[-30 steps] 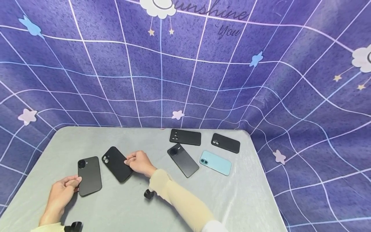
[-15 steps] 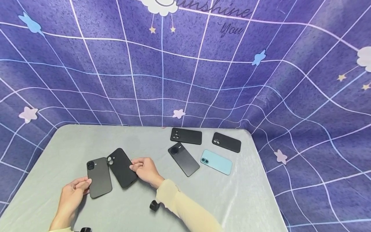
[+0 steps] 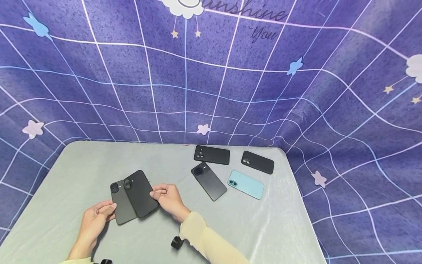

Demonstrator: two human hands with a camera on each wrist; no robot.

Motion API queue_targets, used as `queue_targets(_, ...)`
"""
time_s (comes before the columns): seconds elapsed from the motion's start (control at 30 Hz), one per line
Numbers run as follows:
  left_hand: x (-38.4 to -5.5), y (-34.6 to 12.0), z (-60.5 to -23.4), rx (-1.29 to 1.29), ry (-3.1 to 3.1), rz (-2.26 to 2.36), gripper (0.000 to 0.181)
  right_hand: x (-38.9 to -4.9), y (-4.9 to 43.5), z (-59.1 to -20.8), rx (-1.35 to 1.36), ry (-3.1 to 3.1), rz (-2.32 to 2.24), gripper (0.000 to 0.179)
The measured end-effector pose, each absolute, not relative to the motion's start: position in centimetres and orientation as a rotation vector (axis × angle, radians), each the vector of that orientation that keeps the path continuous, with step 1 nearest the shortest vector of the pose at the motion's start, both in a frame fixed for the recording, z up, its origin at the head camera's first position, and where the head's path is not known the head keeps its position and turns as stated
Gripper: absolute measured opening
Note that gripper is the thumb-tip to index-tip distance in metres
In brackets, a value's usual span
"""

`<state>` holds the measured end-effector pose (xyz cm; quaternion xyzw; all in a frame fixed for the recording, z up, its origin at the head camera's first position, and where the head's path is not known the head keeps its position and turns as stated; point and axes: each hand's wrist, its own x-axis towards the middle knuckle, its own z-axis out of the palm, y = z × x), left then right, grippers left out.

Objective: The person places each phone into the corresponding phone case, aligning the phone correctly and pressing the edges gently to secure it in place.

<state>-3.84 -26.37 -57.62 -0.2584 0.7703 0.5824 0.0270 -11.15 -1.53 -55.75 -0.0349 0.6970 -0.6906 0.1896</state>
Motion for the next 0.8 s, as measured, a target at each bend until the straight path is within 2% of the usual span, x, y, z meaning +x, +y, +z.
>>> queue_targets(0.53,-4.8,-23.8,-57.5,-0.714,2.250,1.950,0.039,-10.4,0.1,-55.0,-0.068,1.968,-1.946,0.021)
queue_targets(0.8,-5.3,-22.7,-57.6,-0.656,2.209,1.948,0.043,-10.1,0.9,-55.0,-0.027,1.955,-1.973,0.021)
